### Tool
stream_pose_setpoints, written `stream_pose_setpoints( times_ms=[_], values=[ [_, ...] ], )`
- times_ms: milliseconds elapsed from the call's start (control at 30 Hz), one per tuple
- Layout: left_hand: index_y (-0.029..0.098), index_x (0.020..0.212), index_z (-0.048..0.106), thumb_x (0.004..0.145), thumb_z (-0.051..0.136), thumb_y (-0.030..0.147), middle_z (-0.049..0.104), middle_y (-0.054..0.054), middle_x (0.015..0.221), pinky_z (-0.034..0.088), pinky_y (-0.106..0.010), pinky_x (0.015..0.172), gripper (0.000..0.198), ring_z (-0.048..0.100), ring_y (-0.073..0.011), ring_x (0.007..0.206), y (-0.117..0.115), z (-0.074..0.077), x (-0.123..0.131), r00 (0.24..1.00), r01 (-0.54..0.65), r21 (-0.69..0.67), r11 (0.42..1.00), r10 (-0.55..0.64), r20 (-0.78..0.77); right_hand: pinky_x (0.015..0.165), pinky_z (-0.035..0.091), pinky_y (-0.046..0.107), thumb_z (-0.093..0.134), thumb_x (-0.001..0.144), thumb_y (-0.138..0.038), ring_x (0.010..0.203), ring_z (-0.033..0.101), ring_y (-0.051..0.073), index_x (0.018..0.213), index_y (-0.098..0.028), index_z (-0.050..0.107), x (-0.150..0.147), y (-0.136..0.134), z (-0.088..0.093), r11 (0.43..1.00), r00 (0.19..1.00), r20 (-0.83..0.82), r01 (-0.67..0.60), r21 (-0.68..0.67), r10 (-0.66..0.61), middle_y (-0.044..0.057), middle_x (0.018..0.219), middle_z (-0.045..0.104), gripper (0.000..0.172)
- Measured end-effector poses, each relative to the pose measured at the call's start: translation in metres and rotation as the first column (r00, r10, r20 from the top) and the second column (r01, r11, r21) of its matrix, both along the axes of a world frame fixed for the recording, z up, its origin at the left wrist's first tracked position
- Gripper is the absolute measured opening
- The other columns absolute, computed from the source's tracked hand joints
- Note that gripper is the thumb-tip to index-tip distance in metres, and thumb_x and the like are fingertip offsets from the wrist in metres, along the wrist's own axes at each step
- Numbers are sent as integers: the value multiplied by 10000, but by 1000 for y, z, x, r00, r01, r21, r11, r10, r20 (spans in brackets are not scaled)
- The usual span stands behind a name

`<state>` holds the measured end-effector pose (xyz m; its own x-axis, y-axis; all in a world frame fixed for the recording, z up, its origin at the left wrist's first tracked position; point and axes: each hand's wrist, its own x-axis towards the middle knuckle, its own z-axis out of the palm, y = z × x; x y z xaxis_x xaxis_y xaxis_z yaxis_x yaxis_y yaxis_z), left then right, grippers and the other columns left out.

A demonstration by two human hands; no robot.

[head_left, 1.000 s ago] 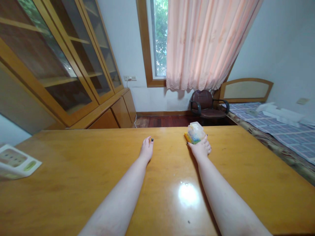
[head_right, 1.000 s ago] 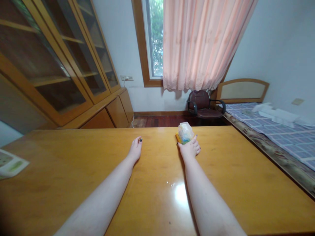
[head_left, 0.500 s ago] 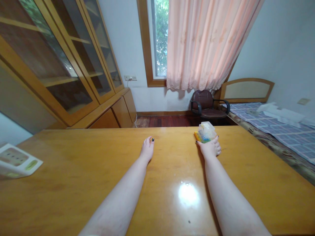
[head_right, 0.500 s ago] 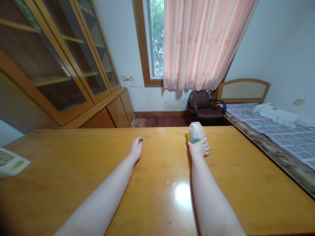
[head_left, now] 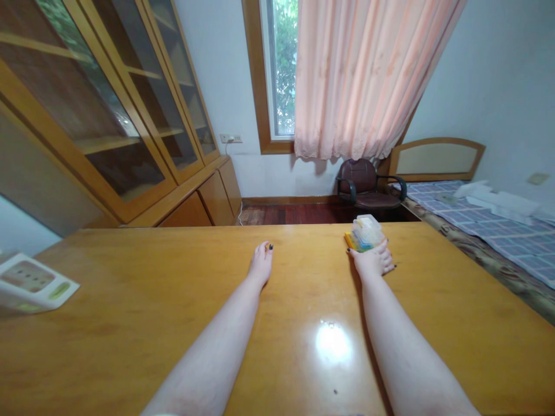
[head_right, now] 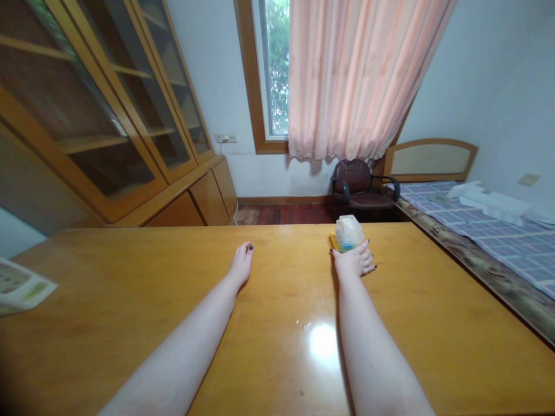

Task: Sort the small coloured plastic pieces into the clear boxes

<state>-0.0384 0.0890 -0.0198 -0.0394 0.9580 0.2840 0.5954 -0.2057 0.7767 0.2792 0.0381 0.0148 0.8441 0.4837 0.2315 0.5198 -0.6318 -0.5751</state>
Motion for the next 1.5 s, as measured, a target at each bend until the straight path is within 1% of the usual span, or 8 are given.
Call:
stream_pose_setpoints(
  times_ms=[200, 400, 500, 600, 700, 867, 1067, 1500],
  values=[
    [151, 1193, 494, 908, 363, 392, 521, -143, 1221, 325, -413, 1046, 395, 457, -235, 1192, 0, 0, 1, 1000, 4, -1, 1000, -4, -3, 1056, 173, 550, 670, 586, -599, 1323, 218, 392, 1429, -60, 58, -7, -3, 6, 994, 998, 57, 4, 113, -11, 271, 1454, 194, 1173],
    [178, 1178, 509, 895, 403, 365, 537, -124, 1197, 339, -422, 1034, 356, 476, -236, 1176, -1, 1, 2, 1000, 1, 4, 1000, -1, -22, 1055, 200, 497, 345, 856, -407, 1297, 304, 284, 1361, -37, 204, -4, -23, 24, 898, 948, 317, -129, 421, -13, 226, 1353, 369, 642],
    [164, 1175, 520, 863, 463, 340, 557, -125, 1156, 405, -402, 973, 363, 543, -230, 1075, -5, 6, 6, 998, -2, 16, 1000, 3, -67, 985, 308, 442, 290, 876, -360, 1175, 429, 273, 1186, -65, 454, -18, -33, 26, 866, 891, 401, -362, 344, 213, 197, 1184, 506, 458],
    [182, 1111, 575, 855, 457, 276, 608, -93, 1055, 460, -360, 892, 297, 590, -208, 952, -13, 15, 16, 989, 68, 43, 997, -62, -131, 806, 411, 324, 293, 896, -360, 819, 558, 213, 761, -169, 596, -54, -37, 19, 571, 534, 364, -821, 8, 763, 98, 765, 598, 383],
    [212, 1038, 621, 850, 438, 218, 641, -65, 1019, 449, -346, 899, 262, 585, -203, 950, -25, 22, 31, 935, 247, 22, 969, -232, -268, 714, 409, 263, 311, 920, -360, 701, 551, 169, 701, -192, 590, -92, -34, 10, 376, 340, 240, -918, -127, 909, 54, 689, 600, 393],
    [223, 1076, 616, 854, 431, 218, 617, -91, 1070, 365, -405, 982, 289, 514, -242, 1077, -40, 22, 54, 824, 307, -24, 951, -278, -493, 856, 401, 272, 401, 883, -248, 928, 579, 178, 983, -163, 619, -115, -19, -1, 420, 402, 159, -903, -94, 902, 78, 968, 660, 253],
    [191, 1292, 473, 846, 437, 308, 423, -126, 1389, 213, -465, 1090, 463, 344, -287, 1297, -34, 12, 61, 822, 228, -66, 971, -228, -521, 1084, 220, 361, 427, 870, -295, 1296, 357, 232, 1301, -66, 454, -116, -6, -13, 445, 426, 131, -864, -235, 895, 163, 1374, 440, 489],
    [110, 1371, 366, 843, 373, 355, 284, -143, 1469, 131, -482, 1114, 582, 231, -284, 1364, -32, 12, 70, 820, 58, -152, 987, -134, -557, 1100, 146, 418, 349, 892, -354, 1352, 247, 268, 1381, -44, 344, -118, -1, -13, 449, 453, 76, -820, -355, 888, 167, 1456, 304, 579]
  ],
)
